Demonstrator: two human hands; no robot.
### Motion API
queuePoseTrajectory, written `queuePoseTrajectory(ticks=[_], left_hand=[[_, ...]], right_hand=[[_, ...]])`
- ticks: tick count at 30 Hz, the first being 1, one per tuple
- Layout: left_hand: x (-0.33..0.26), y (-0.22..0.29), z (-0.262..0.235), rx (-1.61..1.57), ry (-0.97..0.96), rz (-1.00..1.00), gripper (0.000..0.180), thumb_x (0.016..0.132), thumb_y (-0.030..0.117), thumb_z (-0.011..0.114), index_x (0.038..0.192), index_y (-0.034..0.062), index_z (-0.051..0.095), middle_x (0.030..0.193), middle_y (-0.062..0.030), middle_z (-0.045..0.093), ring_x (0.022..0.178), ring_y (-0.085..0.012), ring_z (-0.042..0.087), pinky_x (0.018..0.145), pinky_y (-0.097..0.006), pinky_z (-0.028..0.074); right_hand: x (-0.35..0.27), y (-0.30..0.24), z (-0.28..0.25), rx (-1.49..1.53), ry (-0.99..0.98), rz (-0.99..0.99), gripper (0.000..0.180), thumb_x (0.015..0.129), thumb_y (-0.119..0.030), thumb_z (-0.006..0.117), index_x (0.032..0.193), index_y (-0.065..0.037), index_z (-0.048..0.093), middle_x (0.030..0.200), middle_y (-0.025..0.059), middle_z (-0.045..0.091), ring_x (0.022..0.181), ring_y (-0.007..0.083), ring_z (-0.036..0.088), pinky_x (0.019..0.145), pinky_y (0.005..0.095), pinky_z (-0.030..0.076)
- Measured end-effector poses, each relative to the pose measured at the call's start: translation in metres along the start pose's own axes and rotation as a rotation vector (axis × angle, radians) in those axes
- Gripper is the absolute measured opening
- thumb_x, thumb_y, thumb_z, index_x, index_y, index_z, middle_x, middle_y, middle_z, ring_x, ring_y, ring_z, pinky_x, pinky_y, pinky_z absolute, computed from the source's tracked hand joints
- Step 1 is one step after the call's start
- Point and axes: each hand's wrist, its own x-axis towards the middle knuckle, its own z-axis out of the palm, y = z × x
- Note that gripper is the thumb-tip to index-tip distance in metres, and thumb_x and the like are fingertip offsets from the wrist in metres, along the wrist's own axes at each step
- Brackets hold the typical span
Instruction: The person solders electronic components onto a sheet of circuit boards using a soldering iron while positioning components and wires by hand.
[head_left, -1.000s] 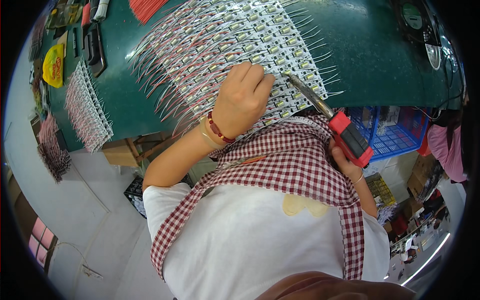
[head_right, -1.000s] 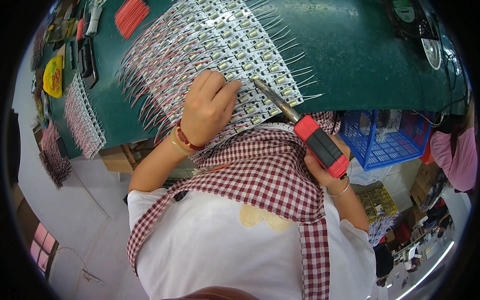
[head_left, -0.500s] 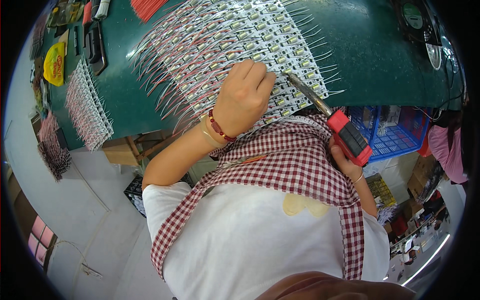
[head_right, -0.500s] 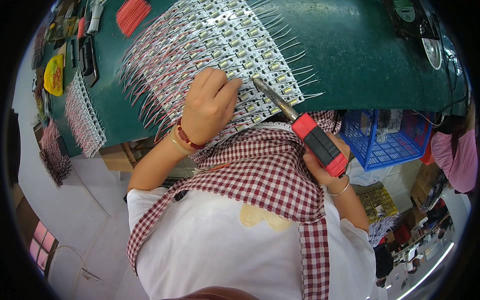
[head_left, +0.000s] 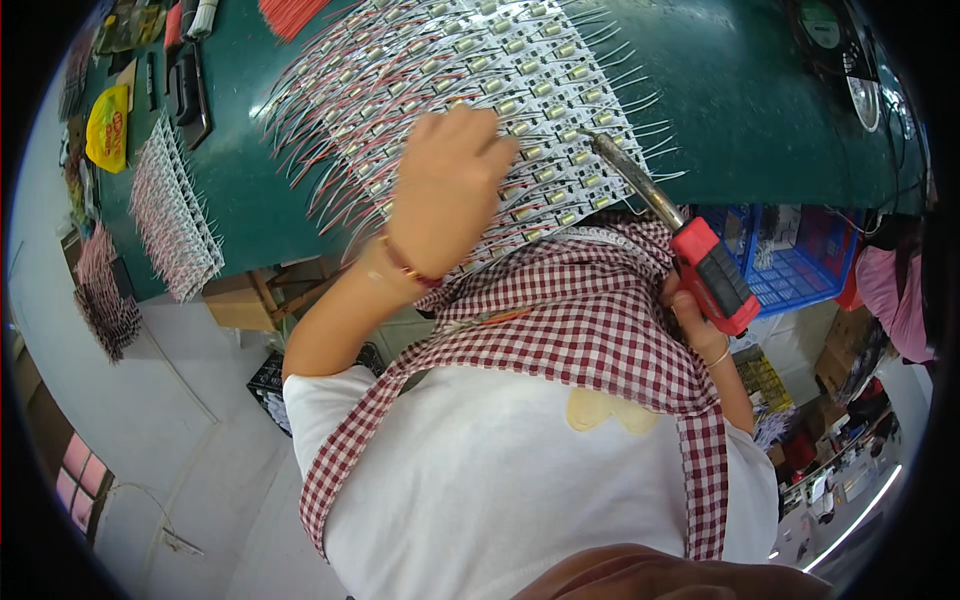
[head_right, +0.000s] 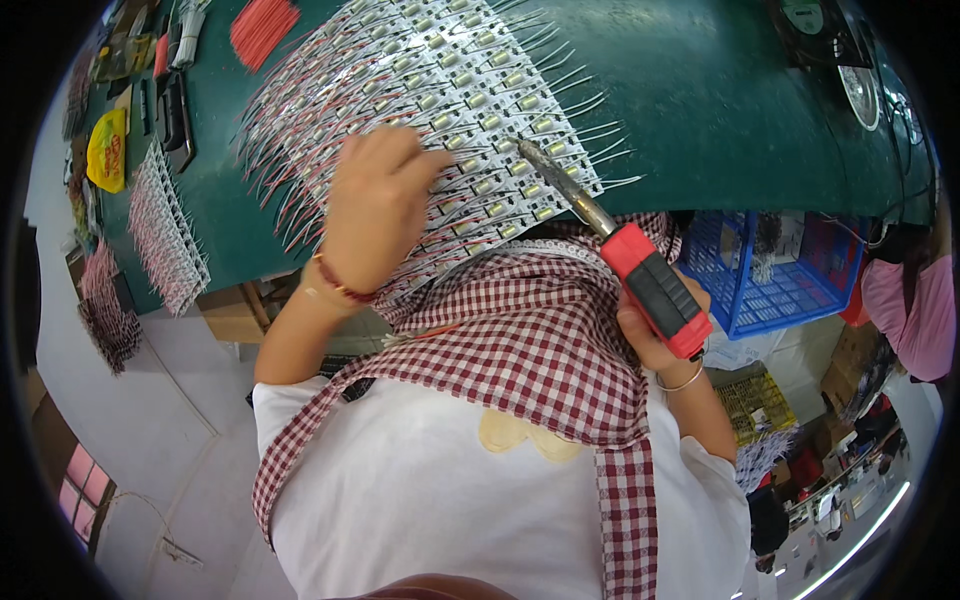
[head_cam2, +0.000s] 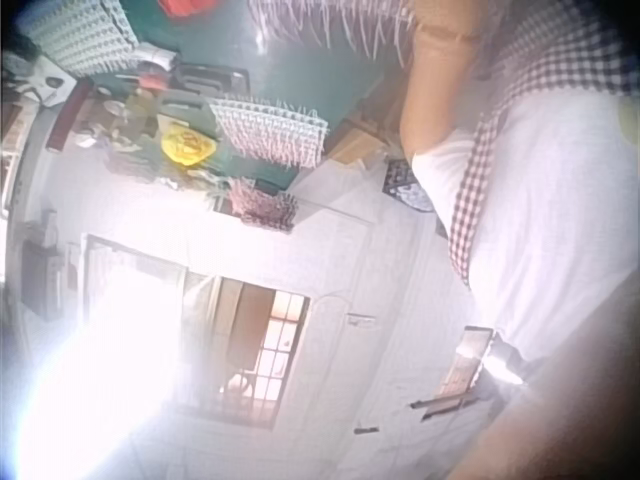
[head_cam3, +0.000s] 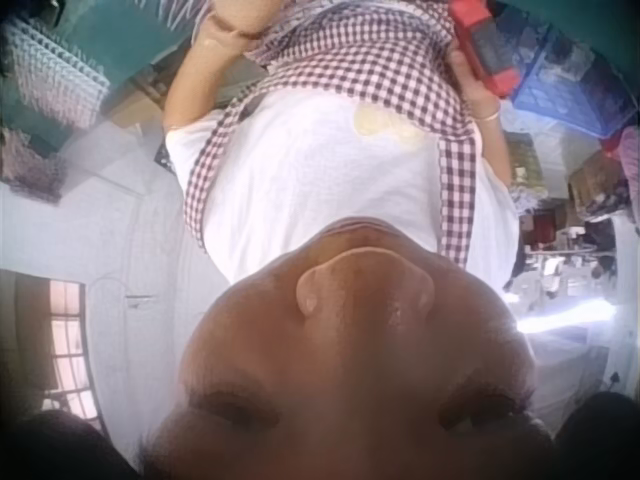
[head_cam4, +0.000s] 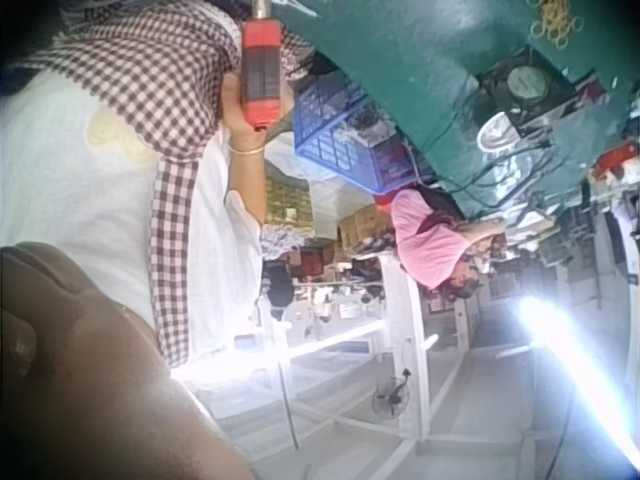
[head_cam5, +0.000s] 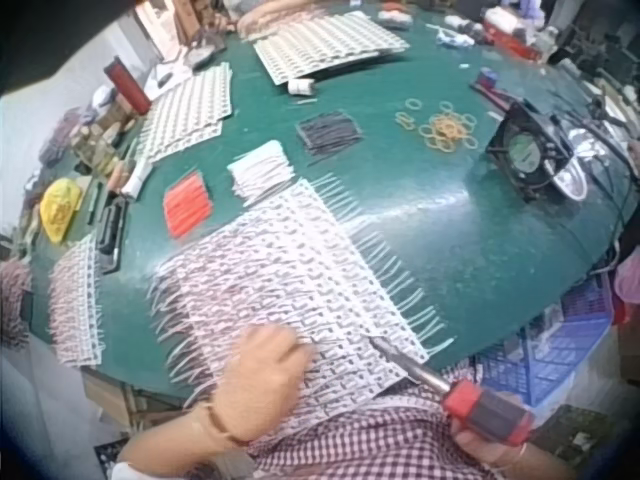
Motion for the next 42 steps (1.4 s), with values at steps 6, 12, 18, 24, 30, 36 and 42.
queuePoseTrajectory(ticks=[6, 12, 18, 24, 30, 36, 42], left_hand=[[-0.010, 0.009, -0.029, -0.072, 0.173, -0.144, 0.024, 0.066, -0.005, 0.070, 0.088, 0.0055, 0.068, 0.072, -0.0057, 0.048, 0.064, -0.0215, 0.050, 0.056, -0.033, 0.042], [-0.008, 0.017, 0.028, -0.275, 0.127, 0.001, 0.023, 0.068, -0.004, 0.068, 0.089, 0.0061, 0.066, 0.069, -0.0057, 0.046, 0.063, -0.0219, 0.048, 0.054, -0.033, 0.039], [-0.013, 0.016, 0.035, -0.272, 0.125, -0.008, 0.021, 0.069, -0.005, 0.067, 0.087, 0.0053, 0.065, 0.069, -0.0060, 0.045, 0.063, -0.0226, 0.047, 0.056, -0.034, 0.039], [-0.011, 0.015, 0.035, -0.257, 0.120, 0.022, 0.021, 0.069, -0.005, 0.067, 0.088, 0.0043, 0.065, 0.069, -0.0065, 0.044, 0.064, -0.0234, 0.047, 0.056, -0.034, 0.039], [-0.011, 0.018, 0.035, -0.240, 0.100, 0.033, 0.022, 0.069, -0.007, 0.065, 0.089, 0.0018, 0.063, 0.071, -0.0076, 0.042, 0.066, -0.0240, 0.045, 0.057, -0.035, 0.038], [-0.010, 0.020, 0.034, -0.226, 0.094, 0.027, 0.021, 0.069, -0.006, 0.065, 0.089, 0.0013, 0.062, 0.072, -0.0079, 0.041, 0.066, -0.0243, 0.045, 0.058, -0.035, 0.038], [-0.010, 0.019, 0.034, -0.232, 0.094, 0.017, 0.022, 0.068, -0.006, 0.064, 0.089, 0.0012, 0.062, 0.072, -0.0083, 0.042, 0.067, -0.0246, 0.046, 0.059, -0.036, 0.039]], right_hand=[[-0.002, -0.006, -0.008, 0.226, 0.010, 0.170, 0.022, 0.077, -0.024, 0.068, 0.082, -0.003, 0.065, 0.071, 0.0075, 0.063, 0.060, 0.0236, 0.060, 0.055, 0.0320, 0.047], [0.007, -0.009, -0.006, 0.063, -0.032, -0.082, 0.017, 0.074, -0.019, 0.067, 0.079, -0.003, 0.064, 0.069, 0.0078, 0.061, 0.058, 0.0237, 0.059, 0.052, 0.0318, 0.045], [0.005, -0.011, -0.002, 0.027, -0.027, -0.071, 0.016, 0.072, -0.017, 0.066, 0.080, -0.003, 0.065, 0.070, 0.0087, 0.061, 0.058, 0.0250, 0.059, 0.052, 0.0322, 0.045], [0.011, -0.013, -0.003, 0.002, -0.036, -0.121, 0.018, 0.071, -0.018, 0.068, 0.082, -0.004, 0.065, 0.070, 0.0085, 0.061, 0.057, 0.0244, 0.059, 0.051, 0.0314, 0.045], [0.011, -0.021, -0.006, -0.073, -0.095, -0.106, 0.028, 0.082, -0.030, 0.069, 0.091, -0.004, 0.069, 0.084, 0.0069, 0.068, 0.074, 0.0211, 0.064, 0.068, 0.0317, 0.048], [0.016, -0.021, -0.006, -0.058, -0.017, -0.243, 0.019, 0.070, -0.019, 0.068, 0.079, -0.003, 0.065, 0.068, 0.0078, 0.062, 0.057, 0.0234, 0.061, 0.052, 0.0312, 0.047], [0.016, -0.017, -0.002, -0.089, -0.042, -0.212, 0.021, 0.065, -0.017, 0.068, 0.081, -0.003, 0.065, 0.070, 0.0081, 0.062, 0.057, 0.0237, 0.061, 0.052, 0.0318, 0.047]])
